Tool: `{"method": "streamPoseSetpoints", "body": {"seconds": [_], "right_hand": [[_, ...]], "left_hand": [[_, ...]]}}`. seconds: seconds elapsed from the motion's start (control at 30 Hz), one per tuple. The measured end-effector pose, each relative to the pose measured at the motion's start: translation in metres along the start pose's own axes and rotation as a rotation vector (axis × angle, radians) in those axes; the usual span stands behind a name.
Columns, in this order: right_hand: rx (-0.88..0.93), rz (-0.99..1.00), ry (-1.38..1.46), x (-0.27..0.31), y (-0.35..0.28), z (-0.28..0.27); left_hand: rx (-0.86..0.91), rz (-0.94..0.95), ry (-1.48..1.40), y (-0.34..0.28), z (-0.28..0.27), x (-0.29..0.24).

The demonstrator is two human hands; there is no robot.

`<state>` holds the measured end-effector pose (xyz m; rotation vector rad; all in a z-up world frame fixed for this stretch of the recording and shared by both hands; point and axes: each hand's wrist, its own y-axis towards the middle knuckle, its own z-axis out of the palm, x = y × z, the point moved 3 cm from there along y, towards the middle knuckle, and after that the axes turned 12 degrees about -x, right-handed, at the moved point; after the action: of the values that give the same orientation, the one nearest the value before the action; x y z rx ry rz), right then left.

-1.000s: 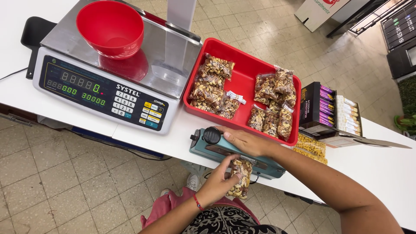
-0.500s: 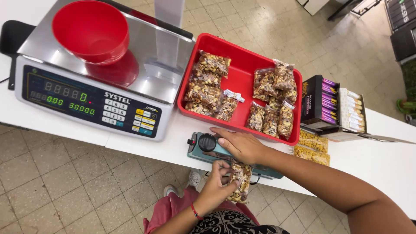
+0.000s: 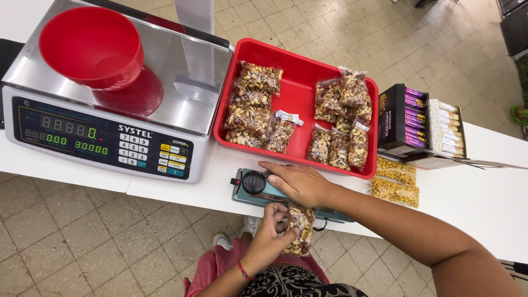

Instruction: Sealing plastic bags of snacks using a heat sealer and organizing them in a tray.

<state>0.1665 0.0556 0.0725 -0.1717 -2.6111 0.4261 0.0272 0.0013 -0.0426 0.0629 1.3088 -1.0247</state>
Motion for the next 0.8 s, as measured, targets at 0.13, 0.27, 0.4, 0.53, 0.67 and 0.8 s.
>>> {"method": "streamPoseSetpoints", "body": {"seconds": [0.13, 0.27, 0.4, 0.53, 0.67, 0.8], "right_hand": [[-0.031, -0.040, 0.013, -0.003, 0.001, 0.003], [-0.034, -0.038, 0.000, -0.003, 0.001, 0.003], [-0.024, -0.025, -0.004, -0.002, 0.001, 0.002], [-0.035, -0.049, 0.007, -0.004, 0.001, 0.004], [-0.047, -0.055, 0.013, -0.004, 0.000, 0.003], [-0.089, -0.169, 0.196, -0.005, -0.005, -0.006]], "left_hand": [[-0.003, 0.003, -0.007, 0.001, 0.001, 0.001], [-0.005, 0.007, -0.020, 0.001, 0.002, 0.002], [-0.002, -0.013, -0.020, -0.002, 0.003, -0.005], [-0.016, -0.003, -0.007, 0.000, 0.003, 0.000], [-0.032, 0.000, -0.031, 0.001, 0.002, 0.004], [-0.018, -0.016, -0.074, -0.002, 0.003, -0.005]]}}
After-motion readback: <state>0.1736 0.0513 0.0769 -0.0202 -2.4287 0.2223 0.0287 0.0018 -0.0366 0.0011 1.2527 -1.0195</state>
